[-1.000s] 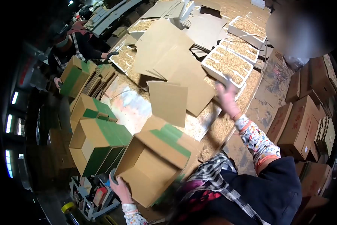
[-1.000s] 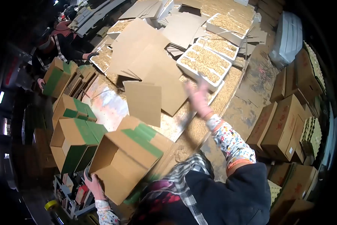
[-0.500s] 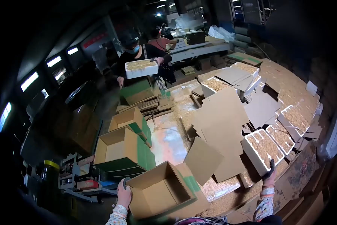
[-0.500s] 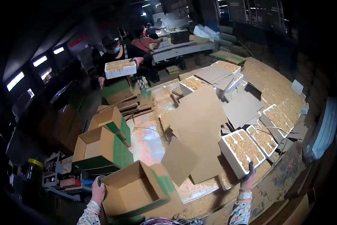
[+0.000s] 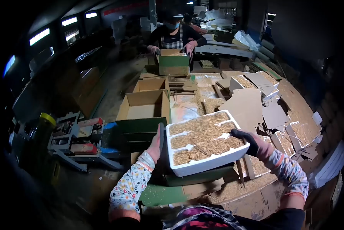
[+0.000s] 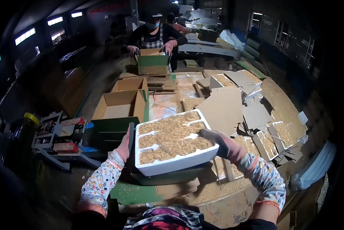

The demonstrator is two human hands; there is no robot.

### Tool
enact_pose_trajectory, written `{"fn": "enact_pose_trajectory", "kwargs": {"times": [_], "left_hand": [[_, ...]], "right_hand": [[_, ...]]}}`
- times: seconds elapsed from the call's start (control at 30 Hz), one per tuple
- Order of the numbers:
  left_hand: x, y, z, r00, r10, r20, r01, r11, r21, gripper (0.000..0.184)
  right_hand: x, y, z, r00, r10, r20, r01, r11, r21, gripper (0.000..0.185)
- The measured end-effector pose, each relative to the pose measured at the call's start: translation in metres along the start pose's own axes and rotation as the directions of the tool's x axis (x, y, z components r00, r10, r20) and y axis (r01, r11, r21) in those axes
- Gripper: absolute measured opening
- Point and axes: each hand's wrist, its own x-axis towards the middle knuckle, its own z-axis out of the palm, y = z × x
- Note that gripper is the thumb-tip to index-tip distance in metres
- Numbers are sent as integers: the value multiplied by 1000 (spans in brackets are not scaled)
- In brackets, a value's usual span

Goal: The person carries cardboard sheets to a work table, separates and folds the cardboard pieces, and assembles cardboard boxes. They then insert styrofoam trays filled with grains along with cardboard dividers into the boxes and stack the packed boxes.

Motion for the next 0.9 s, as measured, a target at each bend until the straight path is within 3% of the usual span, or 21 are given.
{"fn": "enact_pose_trajectory", "kwargs": {"times": [0.03,0.07,0.1,0.13,0.2,0.23,0.27,0.3,0.33,0.4,0.43,0.47,0.53,0.57,0.6,0.63,0.67,0.73,0.77,0.8,0.9], "left_hand": [[-9,9,2,996,45,77,-48,998,40,62],[-17,15,3,985,75,158,-88,993,79,65],[-36,24,13,986,-51,158,62,996,-66,64],[-31,22,-10,985,-51,164,52,999,-3,57],[-5,8,-61,989,146,-9,-132,919,371,43],[-4,10,-72,954,298,47,-234,633,738,36],[1,8,-75,904,379,197,-290,204,935,29],[-9,-1,-40,935,308,175,-187,8,982,31],[-17,8,-2,922,345,176,-117,-186,976,34],[-10,6,-7,927,357,117,27,-375,927,40],[-9,8,-13,925,357,127,45,-435,899,40],[-9,9,-15,926,357,124,72,-489,869,40],[-10,9,5,935,350,57,110,-439,892,39],[-10,7,7,932,359,42,123,-423,898,38],[-10,6,9,927,373,33,132,-408,903,38],[-12,0,13,910,411,60,136,-431,892,37],[-11,-1,13,911,412,3,184,-412,893,37],[-13,-3,18,889,455,49,187,-458,869,38],[-7,-1,7,911,410,-35,195,-355,914,42],[-6,-5,-2,886,462,39,187,-434,881,46],[-6,-3,-17,930,343,132,105,-592,799,54]], "right_hand": [[17,-13,17,1000,-7,26,12,983,-181,42],[26,-18,35,993,117,1,-116,989,-91,37],[34,-8,49,953,303,-25,-296,945,140,38],[39,8,62,878,479,-9,-441,815,375,40],[28,33,93,949,282,-141,-232,928,293,46],[22,79,102,973,91,-214,-77,994,74,53],[16,79,107,951,158,-267,-181,981,-64,53],[12,66,93,866,489,-103,-489,872,24,55],[8,65,103,894,318,-315,-371,920,-123,55],[-4,56,110,880,325,-345,-346,938,2,64],[-12,54,108,885,43,-463,-151,968,-199,68],[-18,53,103,827,-244,-506,19,913,-408,72],[-25,77,65,575,-626,-527,-28,629,-777,76],[-32,68,38,657,-482,-579,-322,515,-794,86],[-33,86,13,701,-306,-644,-367,619,-694,96],[-47,115,0,806,49,-589,-364,827,-429,100],[-64,171,-6,853,294,-430,-458,818,-348,91],[-64,190,-40,861,430,-273,-504,648,-571,81],[-56,179,-60,829,384,-407,-557,507,-657,70],[-59,171,-71,837,-16,-547,-520,290,-803,58],[-15,48,-68,811,-202,-549,-424,445,-789,39]]}}
